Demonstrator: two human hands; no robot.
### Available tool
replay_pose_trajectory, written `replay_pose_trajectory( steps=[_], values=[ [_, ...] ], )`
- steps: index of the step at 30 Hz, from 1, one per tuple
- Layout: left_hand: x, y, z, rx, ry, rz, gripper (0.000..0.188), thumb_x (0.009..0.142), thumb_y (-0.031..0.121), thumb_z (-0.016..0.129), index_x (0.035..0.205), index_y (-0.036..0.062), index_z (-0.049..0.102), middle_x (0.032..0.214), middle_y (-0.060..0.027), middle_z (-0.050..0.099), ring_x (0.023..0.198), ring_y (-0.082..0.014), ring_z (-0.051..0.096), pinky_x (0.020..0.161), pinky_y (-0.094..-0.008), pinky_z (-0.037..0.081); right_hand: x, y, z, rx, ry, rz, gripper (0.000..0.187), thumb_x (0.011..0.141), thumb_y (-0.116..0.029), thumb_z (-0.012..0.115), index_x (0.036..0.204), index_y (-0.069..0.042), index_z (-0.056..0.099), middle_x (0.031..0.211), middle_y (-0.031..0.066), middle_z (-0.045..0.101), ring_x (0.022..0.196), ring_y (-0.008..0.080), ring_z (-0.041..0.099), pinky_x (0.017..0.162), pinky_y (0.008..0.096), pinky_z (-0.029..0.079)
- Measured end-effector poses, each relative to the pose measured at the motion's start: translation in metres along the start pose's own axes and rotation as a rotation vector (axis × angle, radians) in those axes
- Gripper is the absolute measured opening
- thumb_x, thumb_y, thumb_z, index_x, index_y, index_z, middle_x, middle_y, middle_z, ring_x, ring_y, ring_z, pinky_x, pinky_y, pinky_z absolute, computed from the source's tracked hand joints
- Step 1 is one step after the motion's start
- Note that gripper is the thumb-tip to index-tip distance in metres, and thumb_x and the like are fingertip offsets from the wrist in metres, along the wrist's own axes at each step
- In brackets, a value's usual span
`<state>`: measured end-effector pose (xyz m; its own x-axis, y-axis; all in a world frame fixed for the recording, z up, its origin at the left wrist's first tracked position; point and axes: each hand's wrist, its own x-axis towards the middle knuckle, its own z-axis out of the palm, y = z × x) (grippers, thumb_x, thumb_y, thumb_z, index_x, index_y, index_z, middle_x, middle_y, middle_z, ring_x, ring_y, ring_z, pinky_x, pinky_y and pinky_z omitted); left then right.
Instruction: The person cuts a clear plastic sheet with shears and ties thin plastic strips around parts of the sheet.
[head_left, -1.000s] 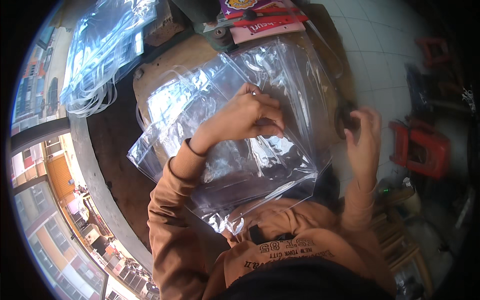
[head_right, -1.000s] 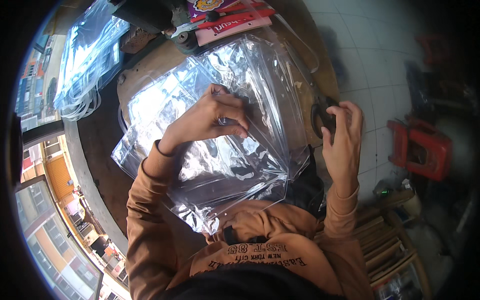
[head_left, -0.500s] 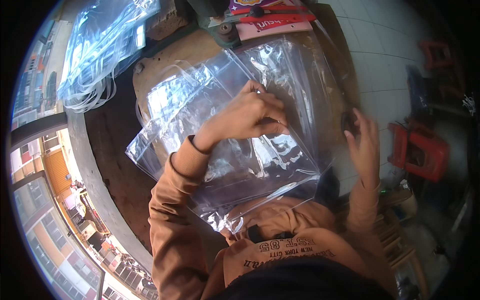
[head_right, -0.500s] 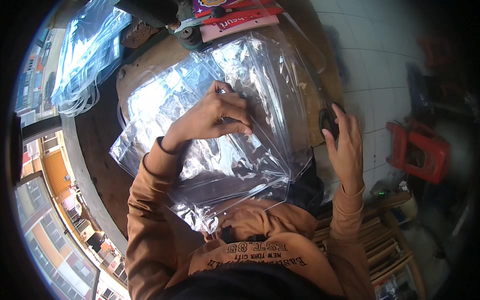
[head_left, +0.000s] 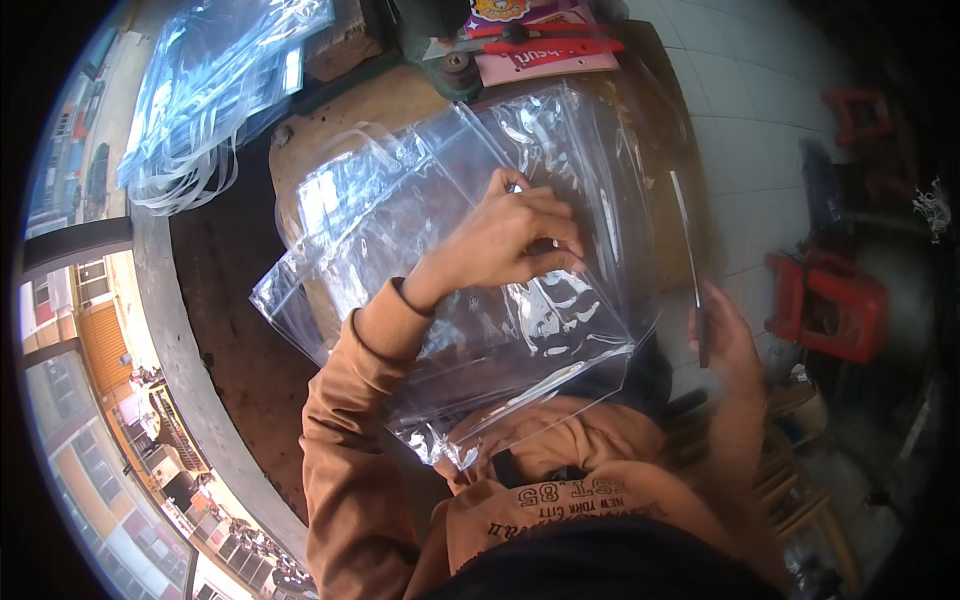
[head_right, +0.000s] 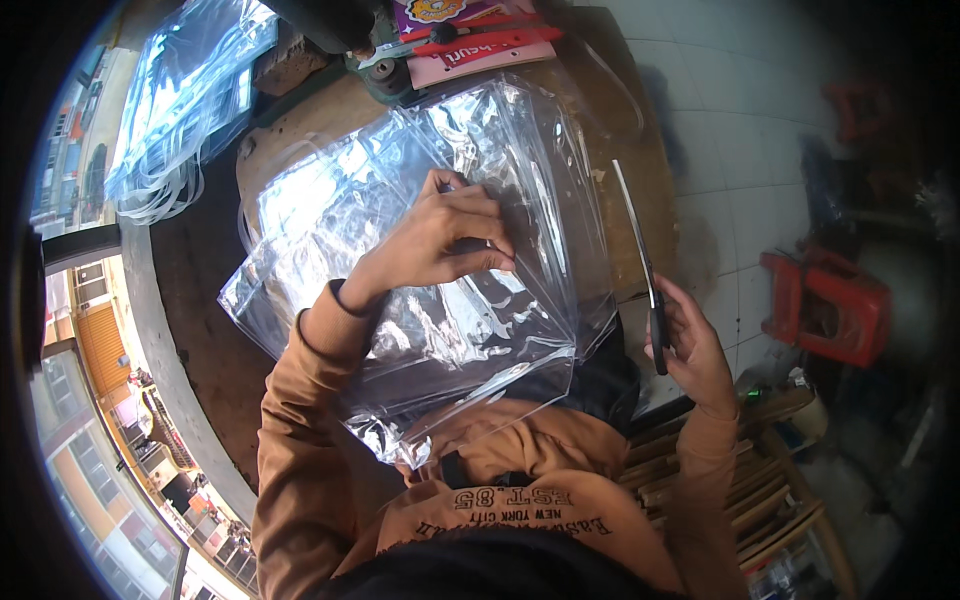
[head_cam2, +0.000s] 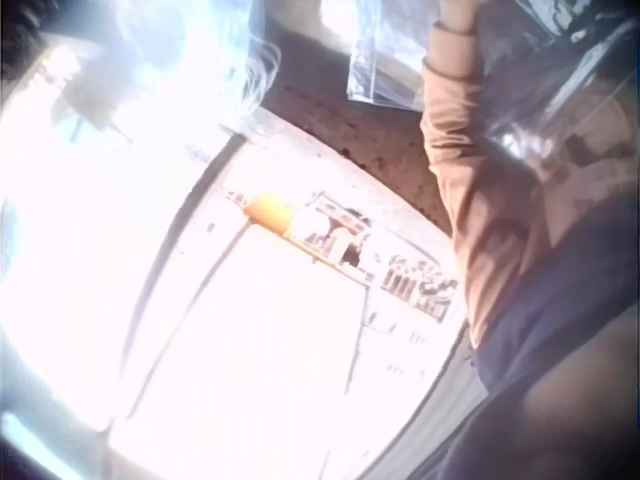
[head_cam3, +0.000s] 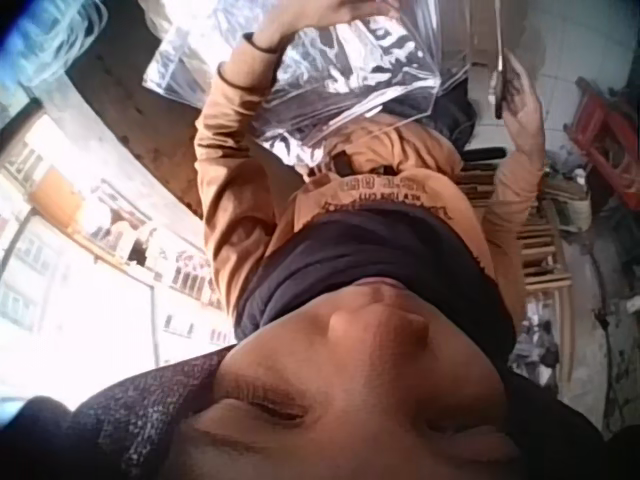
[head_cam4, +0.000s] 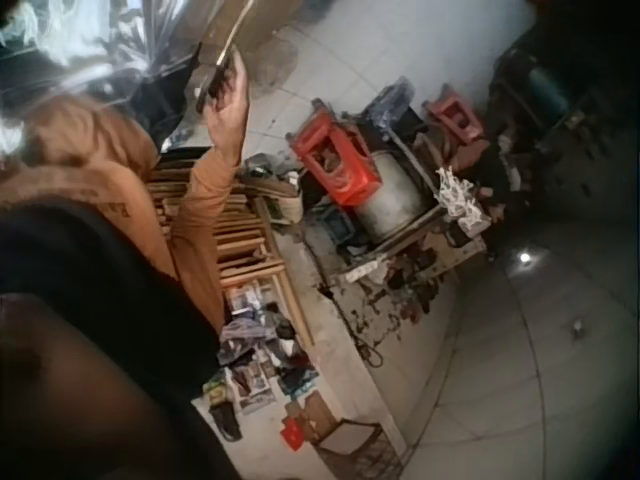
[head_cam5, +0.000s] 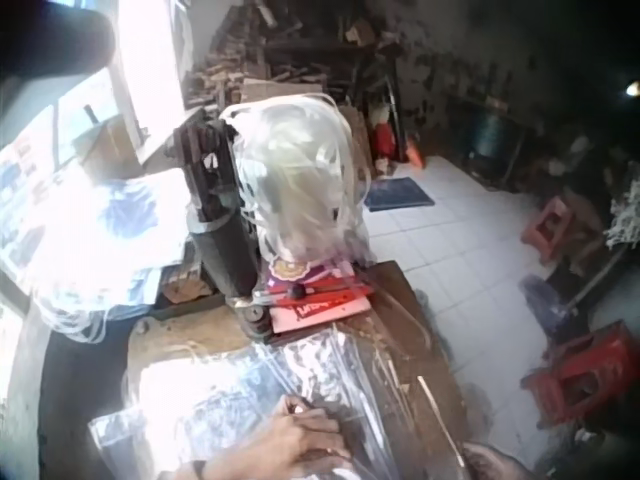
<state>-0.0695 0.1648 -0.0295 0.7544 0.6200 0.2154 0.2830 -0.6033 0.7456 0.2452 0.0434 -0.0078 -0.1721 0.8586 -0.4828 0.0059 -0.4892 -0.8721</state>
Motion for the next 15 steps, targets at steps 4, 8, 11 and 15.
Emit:
replay_pose_trajectory(
  steps=[4,8,11,15],
  values=[
    [0.0,0.0,0.002,-0.042,-0.011,-0.053,0.009,0.077,0.024,0.071,0.076,0.0154,0.069,0.075,0.0055,0.059,0.082,-0.011,0.053,0.084,-0.0333,0.025,-0.018,-0.001,0.031,-0.507,0.0,-0.303,0.045,0.071,-0.003,0.068,0.113,-0.004,0.051,0.085,0.0059,0.055,0.072,0.0146,0.048,0.064,0.0292,0.043],
    [-0.002,0.0,0.002,-0.041,0.008,-0.044,0.008,0.076,0.023,0.072,0.076,0.0154,0.069,0.076,0.0057,0.059,0.081,-0.0108,0.052,0.084,-0.0334,0.024,-0.024,-0.016,0.054,-1.06,0.181,-0.397,0.031,0.063,-0.006,0.074,0.091,-0.007,0.061,0.065,0.0053,0.048,0.061,0.0226,0.045,0.055,0.0341,0.04],
    [-0.001,0.0,0.002,-0.052,0.011,-0.045,0.008,0.076,0.023,0.072,0.075,0.0154,0.068,0.076,0.0059,0.059,0.081,-0.0108,0.051,0.085,-0.0336,0.024,-0.026,-0.012,0.052,-1.123,0.207,-0.44,0.031,0.064,-0.006,0.075,0.092,-0.007,0.061,0.062,0.0046,0.046,0.061,0.0231,0.046,0.055,0.0353,0.04],
    [0.001,-0.001,0.004,-0.075,0.02,-0.039,0.008,0.076,0.023,0.072,0.075,0.0156,0.068,0.075,0.0062,0.059,0.081,-0.0107,0.051,0.084,-0.0336,0.023,-0.026,-0.015,0.054,-1.152,0.219,-0.463,0.032,0.065,-0.006,0.075,0.094,-0.007,0.062,0.062,0.0048,0.047,0.061,0.024,0.048,0.055,0.0361,0.041]
  ],
)
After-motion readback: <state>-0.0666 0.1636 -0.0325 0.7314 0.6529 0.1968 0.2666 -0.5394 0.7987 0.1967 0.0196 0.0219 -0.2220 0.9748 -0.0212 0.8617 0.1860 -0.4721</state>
